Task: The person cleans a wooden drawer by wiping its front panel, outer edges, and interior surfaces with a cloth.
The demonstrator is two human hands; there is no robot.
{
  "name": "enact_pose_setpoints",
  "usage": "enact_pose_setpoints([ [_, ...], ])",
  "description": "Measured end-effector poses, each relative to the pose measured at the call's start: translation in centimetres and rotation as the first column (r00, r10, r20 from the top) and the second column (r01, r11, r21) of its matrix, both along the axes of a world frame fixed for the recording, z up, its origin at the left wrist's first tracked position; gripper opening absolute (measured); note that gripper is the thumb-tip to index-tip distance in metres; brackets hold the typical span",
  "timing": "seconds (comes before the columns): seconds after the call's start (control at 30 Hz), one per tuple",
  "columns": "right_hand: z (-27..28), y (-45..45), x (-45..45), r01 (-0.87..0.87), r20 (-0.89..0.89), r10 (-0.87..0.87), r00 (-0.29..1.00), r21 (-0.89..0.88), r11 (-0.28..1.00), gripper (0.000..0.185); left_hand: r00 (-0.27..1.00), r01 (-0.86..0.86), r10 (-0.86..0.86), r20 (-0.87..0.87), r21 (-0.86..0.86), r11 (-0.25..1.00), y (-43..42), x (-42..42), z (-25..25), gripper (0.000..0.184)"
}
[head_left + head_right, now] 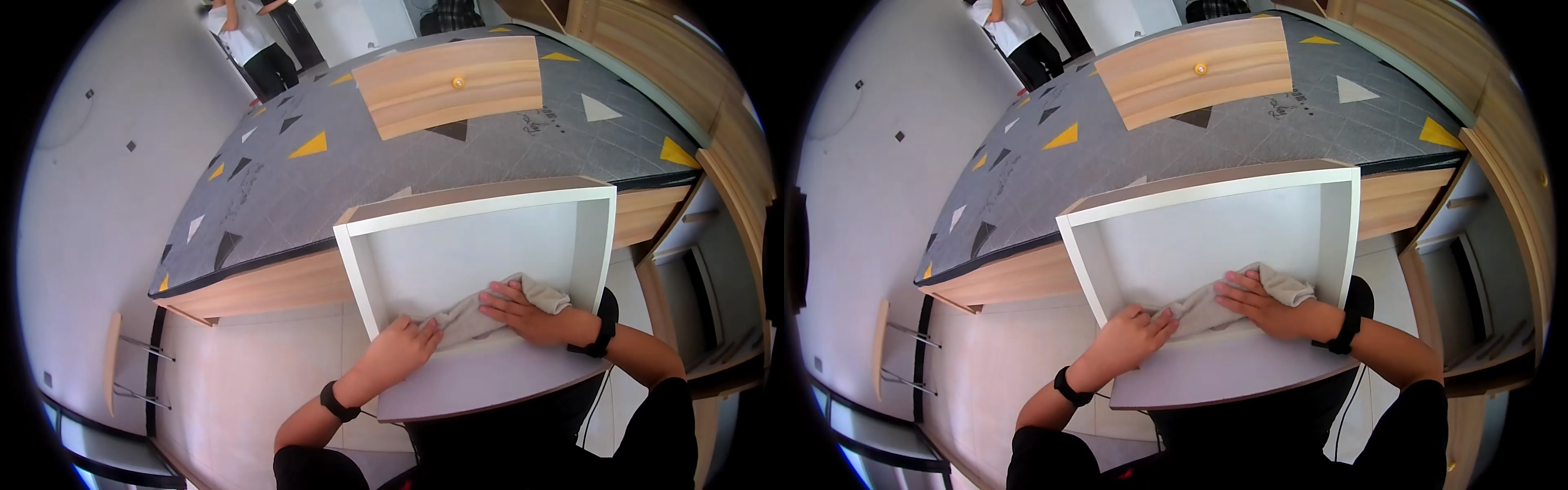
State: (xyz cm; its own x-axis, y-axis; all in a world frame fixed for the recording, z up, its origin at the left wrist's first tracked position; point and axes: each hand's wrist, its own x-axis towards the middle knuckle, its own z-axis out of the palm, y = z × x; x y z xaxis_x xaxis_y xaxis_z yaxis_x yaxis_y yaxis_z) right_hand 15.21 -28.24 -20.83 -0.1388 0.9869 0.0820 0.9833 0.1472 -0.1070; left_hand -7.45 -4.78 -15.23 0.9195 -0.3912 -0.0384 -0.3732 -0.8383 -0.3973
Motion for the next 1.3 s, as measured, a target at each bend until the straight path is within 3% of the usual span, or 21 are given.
enact_pose_setpoints([
  [0.37, -0.3, -0.1, 0.0, -0.003, -0.068, 0.004, 0.998, 0.011, 1.0, 0.072, 0.999, -0.034, 0.033, -0.008, -0.08, 0.996, -0.2, 0.5, 0.6, 0.042],
  [0.43, -0.2, 0.2, 0.3, -0.007, -0.096, 0.011, 0.995, 0.041, 0.999, 0.072, 0.994, -0.061, 0.039, -0.106, -0.212, 0.975, -0.3, 1.0, 1.7, 0.042],
  [0.57, 1.0, 0.1, 1.1, -0.051, -0.072, 0.053, 0.996, 0.033, 0.998, 0.068, 0.996, -0.04, 0.013, -0.091, -0.304, 0.952, -0.7, 1.6, 3.2, 0.043],
  [0.73, 2.2, 0.1, 1.8, -0.054, -0.005, 0.055, 0.998, 0.085, 0.995, 0.063, 0.994, 0.033, 0.013, 0.106, -0.42, 0.907, -0.5, 2.3, 3.8, 0.039],
  [0.83, 3.3, 0.7, 2.5, -0.014, 0.096, -0.005, 0.995, 0.196, 0.981, 0.059, 0.961, 0.022, 0.096, 0.259, -0.42, 0.907, -0.8, 3.0, 5.2, 0.037],
  [0.9, 5.1, 1.1, 3.5, 0.104, 0.24, -0.206, 0.949, 0.379, 0.92, 0.057, 0.93, 0.046, 0.108, 0.35, -0.404, 0.913, -0.8, 3.6, 5.7, 0.038],
  [1.03, 8.0, 1.6, 4.2, 0.325, 0.07, -0.391, 0.918, 0.434, 0.841, 0.055, 0.85, 0.106, 0.073, 0.522, -0.305, 0.946, -0.9, 5.2, 6.3, 0.04],
  [1.13, 7.6, 1.5, 4.6, 0.325, 0.099, -0.401, 0.911, 0.428, 0.843, 0.058, 0.894, -0.028, 0.173, 0.413, -0.334, 0.942, -0.4, 5.8, 5.3, 0.042],
  [1.3, 6.6, 1.8, 4.3, 0.305, 0.051, -0.361, 0.931, 0.431, 0.849, 0.062, 0.909, -0.102, 0.248, 0.334, -0.399, 0.911, -0.4, 5.6, 3.9, 0.045],
])
